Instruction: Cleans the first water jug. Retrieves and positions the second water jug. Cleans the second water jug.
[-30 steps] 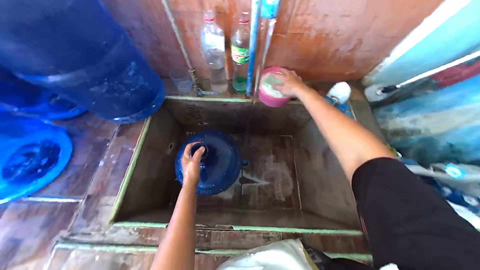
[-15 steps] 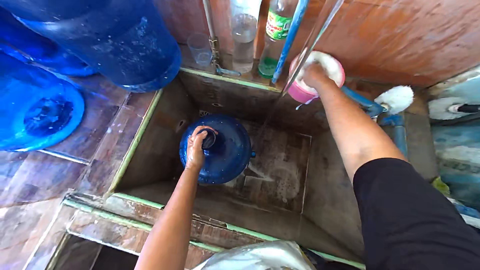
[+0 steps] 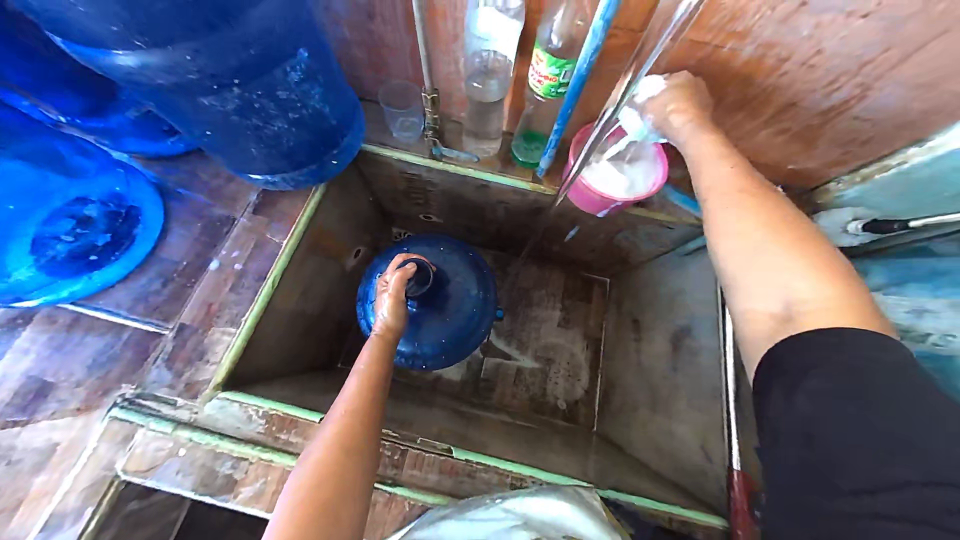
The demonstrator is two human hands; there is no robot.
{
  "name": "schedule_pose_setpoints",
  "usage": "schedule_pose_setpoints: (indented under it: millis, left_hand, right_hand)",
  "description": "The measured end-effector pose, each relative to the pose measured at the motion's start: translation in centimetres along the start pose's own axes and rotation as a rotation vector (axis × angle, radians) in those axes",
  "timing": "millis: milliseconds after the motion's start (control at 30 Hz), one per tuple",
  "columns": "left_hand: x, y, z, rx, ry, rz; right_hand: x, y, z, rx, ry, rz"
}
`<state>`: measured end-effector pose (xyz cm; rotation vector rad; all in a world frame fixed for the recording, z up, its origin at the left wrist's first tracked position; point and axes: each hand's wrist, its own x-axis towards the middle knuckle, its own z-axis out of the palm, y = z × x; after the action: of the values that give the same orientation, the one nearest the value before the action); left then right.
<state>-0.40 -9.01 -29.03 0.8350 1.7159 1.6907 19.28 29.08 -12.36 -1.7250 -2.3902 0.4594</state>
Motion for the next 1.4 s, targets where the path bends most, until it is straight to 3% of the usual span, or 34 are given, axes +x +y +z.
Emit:
schedule_pose_setpoints:
  millis: [267,333,433,533,633,733,833,967,1067,1167,1233,1300,1367,1400]
  left_hand:
    - [0.0,-0.5,-0.4,0.057,-0.043,0.072]
    - [-0.2,-0.5,-0.4,0.029,-0.038,0.067]
    - [0.2,-0.3,-0.1,-0.045,-0.031,0.075]
    - [0.1,-0.1,0.2,-0.071,-0.008,0.08]
    - [-0.2,0.7,0.6,-0.124,0.009,0.031]
    - [-0.9,1.2,0.6,-0.106,-0.107,-0.053]
    - [-2.3,2.4,1.3,-0.059,-0.063,-0.194]
    - [-2.8,2.7,2.7,-0.218,0.187,-0.24]
    - [-3.2,2.4,2.9,-0.414,0.141,-0.319]
    - [-2.7,3.3,3.2,-0.441,0.081,-0.389]
    - [-3.1,3.8,3.4,-0.37,0.036,-0.399]
    - [-4.0,4.8,3.8,-0.18,0.041,-0.326]
    - [-4.8,6.6,3.7,0.051,-0.031,-0.194]
    - [-5.2,7.4,3.8,0.174,-0.089,-0.152]
  right_hand:
    - [0.6,3.0,6.1,-0.161,-0.304,-0.125]
    - [0.1,3.0,7.2,-0.151,-0.292,-0.109]
    - [-0.8,3.1,6.7,-0.003,-0.117,-0.141]
    - [-6.1,1.0,4.1,0.298,-0.005,-0.146]
    - [-15.5,-2.3,3.5,0.604,-0.152,-0.184]
    - [-23.5,-5.4,6.3,0.753,-0.283,-0.308]
    - [-28.4,-8.9,11.9,0.668,-0.104,-0.585]
    - [-31.3,-10.3,19.9,0.42,0.176,-0.709]
    - [-32.0,-10.2,20.1,0.266,0.315,-0.738]
    - [-31.9,-10.4,19.6,0.167,0.408,-0.802]
    - [-32.0,-10.3,18.0,0.184,0.292,-0.751]
    - [-32.0,-9.9,14.9,0.426,0.038,-0.533]
    - [-32.2,-7.6,13.6,0.724,0.061,-0.392]
    - [-33.0,-5.7,14.4,0.746,0.123,-0.391]
